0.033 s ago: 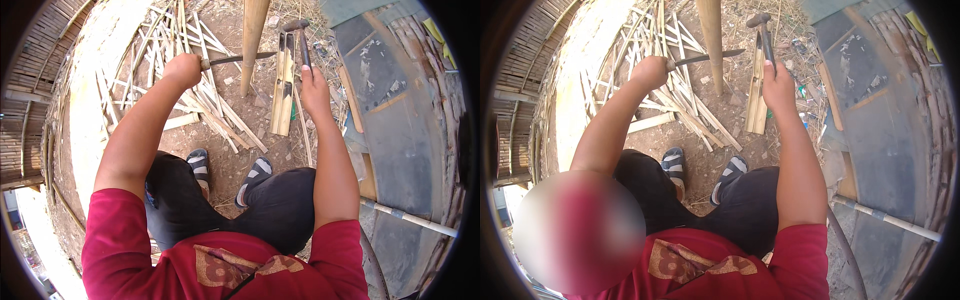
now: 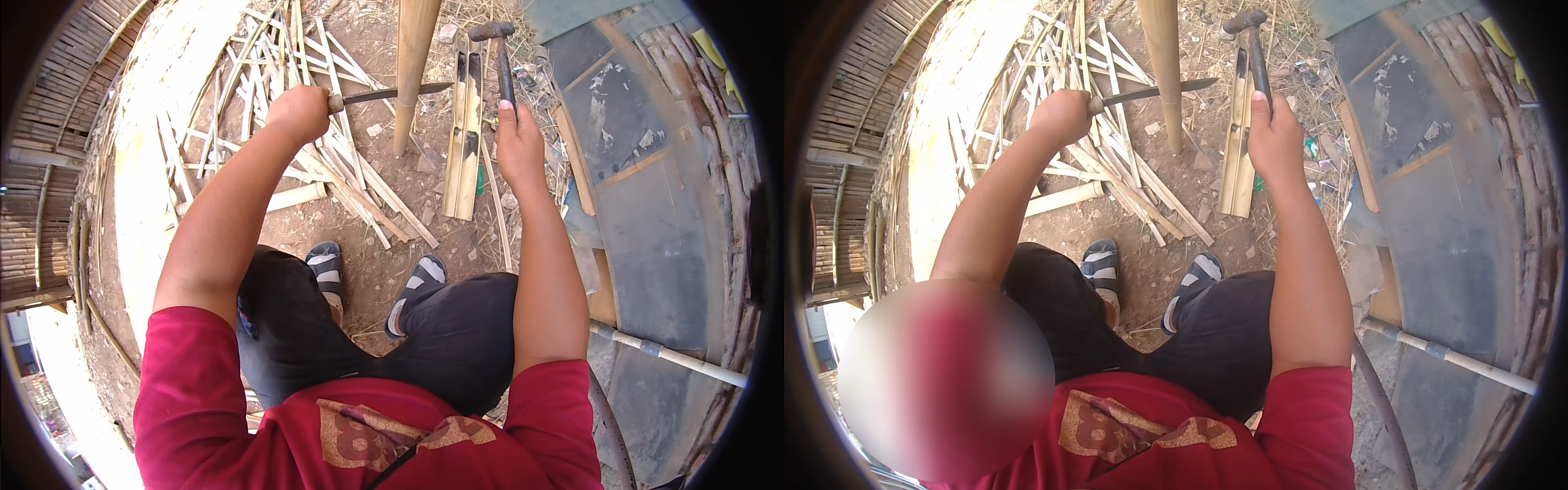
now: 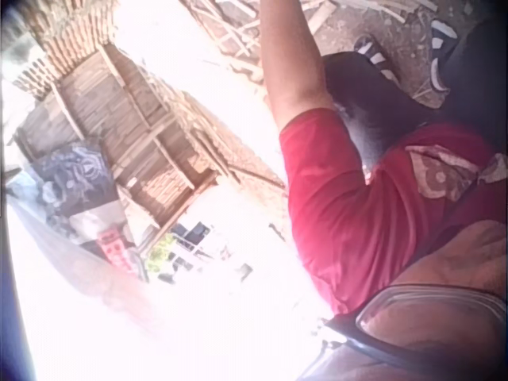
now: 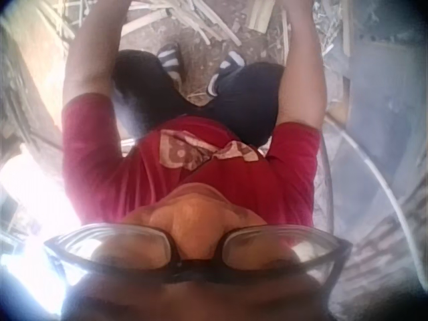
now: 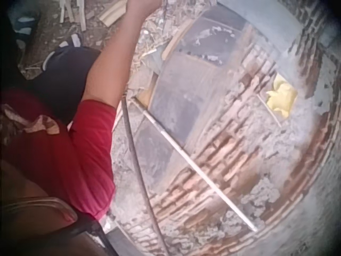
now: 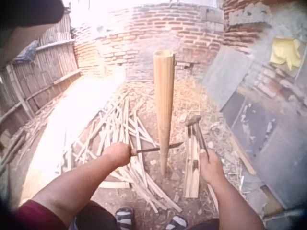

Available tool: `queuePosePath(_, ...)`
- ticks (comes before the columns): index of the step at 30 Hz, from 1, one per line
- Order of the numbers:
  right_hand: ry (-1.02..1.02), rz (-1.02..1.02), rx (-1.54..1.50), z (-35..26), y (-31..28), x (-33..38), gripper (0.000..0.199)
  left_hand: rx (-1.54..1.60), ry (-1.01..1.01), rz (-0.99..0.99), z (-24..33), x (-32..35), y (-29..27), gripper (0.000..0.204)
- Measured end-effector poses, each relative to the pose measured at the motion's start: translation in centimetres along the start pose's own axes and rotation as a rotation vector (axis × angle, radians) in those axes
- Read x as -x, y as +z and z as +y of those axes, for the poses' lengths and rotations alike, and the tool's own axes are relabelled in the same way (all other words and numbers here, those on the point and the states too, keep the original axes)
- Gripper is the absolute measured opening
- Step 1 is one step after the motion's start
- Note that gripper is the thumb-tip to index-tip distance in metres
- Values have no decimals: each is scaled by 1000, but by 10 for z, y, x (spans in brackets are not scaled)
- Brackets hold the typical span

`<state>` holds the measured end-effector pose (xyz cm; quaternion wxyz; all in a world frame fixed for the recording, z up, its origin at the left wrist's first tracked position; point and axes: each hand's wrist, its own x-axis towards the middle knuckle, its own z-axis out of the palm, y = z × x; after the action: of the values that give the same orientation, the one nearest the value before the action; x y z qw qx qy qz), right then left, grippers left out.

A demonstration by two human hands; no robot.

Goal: The person shapes and fits pieces of bamboo by hammering a machete blade into the joints and prying the sections together.

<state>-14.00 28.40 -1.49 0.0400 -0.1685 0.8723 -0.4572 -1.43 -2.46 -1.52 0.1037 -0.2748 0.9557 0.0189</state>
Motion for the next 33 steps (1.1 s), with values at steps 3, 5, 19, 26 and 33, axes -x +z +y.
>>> queuePosePath(3,-148,21,5,16,15,6,44,-9,42,-8,9,8,-11,27)
queuePosePath(5,-53,-123,126,32,25,10,45,23,69,15,13,11,-10,29)
queuePosePath(19,-6,-133,61,33,9,4,44,71,19,-33,19,3,0,29)
queuePosePath(26,-31,-166,145,48,26,4,46,64,19,-46,15,0,0,29)
queuePosePath(33,-61,-52,-157,26,8,2,40,71,65,12,6,3,6,27)
